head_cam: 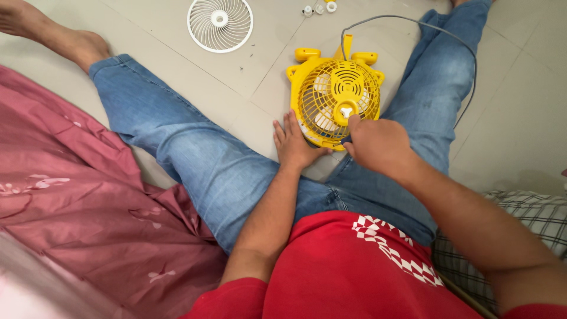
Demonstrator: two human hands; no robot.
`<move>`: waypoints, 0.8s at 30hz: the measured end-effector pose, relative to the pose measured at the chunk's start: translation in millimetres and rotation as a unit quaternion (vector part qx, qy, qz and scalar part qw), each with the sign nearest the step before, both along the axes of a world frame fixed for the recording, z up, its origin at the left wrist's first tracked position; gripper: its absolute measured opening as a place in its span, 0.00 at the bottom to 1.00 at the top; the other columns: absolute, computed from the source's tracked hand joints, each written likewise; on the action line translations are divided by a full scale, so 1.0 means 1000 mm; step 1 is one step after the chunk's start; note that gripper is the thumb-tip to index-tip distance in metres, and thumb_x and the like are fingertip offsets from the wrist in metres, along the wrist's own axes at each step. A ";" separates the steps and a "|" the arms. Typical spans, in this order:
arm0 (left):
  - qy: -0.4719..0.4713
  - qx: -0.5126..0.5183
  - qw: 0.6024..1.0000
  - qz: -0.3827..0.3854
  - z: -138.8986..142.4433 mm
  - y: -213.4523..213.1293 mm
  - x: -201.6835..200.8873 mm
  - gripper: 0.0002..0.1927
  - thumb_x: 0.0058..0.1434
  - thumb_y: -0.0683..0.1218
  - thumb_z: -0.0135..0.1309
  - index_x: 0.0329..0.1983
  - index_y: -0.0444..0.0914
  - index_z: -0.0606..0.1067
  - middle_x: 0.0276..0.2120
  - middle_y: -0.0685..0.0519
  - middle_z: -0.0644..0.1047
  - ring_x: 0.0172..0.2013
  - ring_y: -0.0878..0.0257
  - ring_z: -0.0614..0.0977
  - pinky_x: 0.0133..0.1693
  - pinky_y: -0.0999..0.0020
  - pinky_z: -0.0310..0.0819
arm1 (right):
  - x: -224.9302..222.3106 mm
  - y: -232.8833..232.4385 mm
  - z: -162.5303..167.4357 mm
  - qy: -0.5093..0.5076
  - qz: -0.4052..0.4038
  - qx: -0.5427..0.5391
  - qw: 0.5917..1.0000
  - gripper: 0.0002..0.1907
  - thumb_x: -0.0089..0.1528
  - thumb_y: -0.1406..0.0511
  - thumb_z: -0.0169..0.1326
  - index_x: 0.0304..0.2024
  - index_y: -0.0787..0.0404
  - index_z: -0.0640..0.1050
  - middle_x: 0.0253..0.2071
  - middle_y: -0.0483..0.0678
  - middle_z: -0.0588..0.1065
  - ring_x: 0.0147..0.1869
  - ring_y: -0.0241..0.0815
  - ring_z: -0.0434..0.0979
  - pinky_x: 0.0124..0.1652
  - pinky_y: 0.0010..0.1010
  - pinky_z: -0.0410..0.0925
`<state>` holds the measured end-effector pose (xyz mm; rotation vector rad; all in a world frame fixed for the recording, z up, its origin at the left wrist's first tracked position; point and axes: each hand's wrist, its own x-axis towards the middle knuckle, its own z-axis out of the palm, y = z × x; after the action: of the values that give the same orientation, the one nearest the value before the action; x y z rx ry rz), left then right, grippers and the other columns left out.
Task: The person lies on the floor servicing a small yellow desk fan, using a screwdriver to unscrew and remove the rear grille and fan blade, then reattaching the blade and front cover and checking the reassembled fan.
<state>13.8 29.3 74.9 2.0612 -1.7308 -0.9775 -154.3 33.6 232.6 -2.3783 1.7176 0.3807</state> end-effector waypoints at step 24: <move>-0.020 0.012 1.000 -0.011 0.003 0.002 -0.002 0.81 0.31 0.68 0.76 0.78 0.38 0.38 0.77 0.45 0.47 0.75 0.39 0.39 0.71 0.45 0.35 | 0.005 0.000 0.004 -0.012 -0.100 0.010 0.995 0.24 0.58 0.52 0.62 0.45 0.64 0.74 0.35 0.57 0.81 0.42 0.60 0.83 0.40 0.50 0.75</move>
<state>12.1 31.5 77.5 2.0949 -1.7725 -0.9757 -149.0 33.6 236.6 -2.1618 1.9101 0.3355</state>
